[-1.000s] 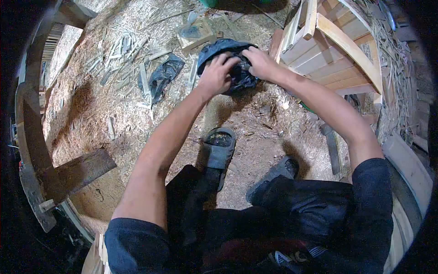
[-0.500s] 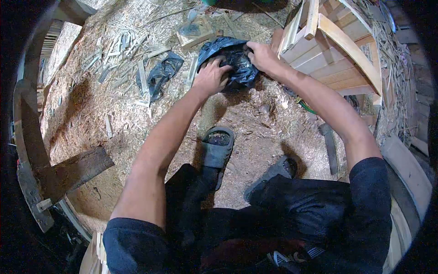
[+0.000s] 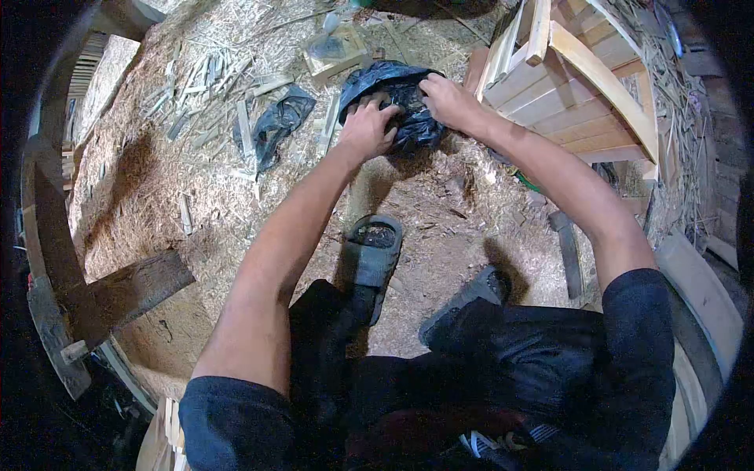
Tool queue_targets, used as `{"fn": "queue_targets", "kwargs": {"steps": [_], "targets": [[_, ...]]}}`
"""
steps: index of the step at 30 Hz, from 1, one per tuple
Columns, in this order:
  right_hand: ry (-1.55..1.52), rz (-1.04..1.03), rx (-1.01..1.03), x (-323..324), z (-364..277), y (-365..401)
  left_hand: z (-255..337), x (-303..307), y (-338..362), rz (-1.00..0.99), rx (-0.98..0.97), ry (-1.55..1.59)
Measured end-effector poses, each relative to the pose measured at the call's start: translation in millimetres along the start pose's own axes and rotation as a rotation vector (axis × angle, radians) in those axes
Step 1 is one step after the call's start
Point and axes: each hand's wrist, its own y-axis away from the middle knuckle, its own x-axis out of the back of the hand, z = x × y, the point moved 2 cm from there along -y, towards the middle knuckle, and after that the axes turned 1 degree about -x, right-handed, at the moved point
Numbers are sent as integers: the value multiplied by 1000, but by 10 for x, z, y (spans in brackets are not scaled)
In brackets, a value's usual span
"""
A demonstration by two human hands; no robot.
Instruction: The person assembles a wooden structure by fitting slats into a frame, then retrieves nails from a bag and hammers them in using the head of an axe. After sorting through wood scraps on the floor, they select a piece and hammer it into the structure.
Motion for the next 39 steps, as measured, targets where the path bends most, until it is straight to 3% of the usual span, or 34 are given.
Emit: {"fn": "queue_targets", "kwargs": {"steps": [7,10,13,16,19,25,28,34,37,39], "targets": [[-25,-39,-259,48,92,-95,16,-42,-60,19,100,154],[-75,35,-211,142,-23,-46,35,-8,-53,72,85,165],[-105,209,23,98,-59,-24,62,13,-50,70,104,127],[-20,-12,71,135,-142,69,41,12,-54,44,119,141],[98,-95,18,115,-188,66,17,-18,-72,83,59,142],[139,-102,71,15,-112,40,39,15,-39,107,42,91],[52,-105,-45,11,-31,-6,56,23,-47,31,90,93],[0,63,-78,54,18,-27,35,25,-46,66,63,119],[-9,118,92,145,-164,61,1,-6,-77,44,62,127],[140,35,160,156,-223,120,-4,-2,-72,28,74,130]]}}
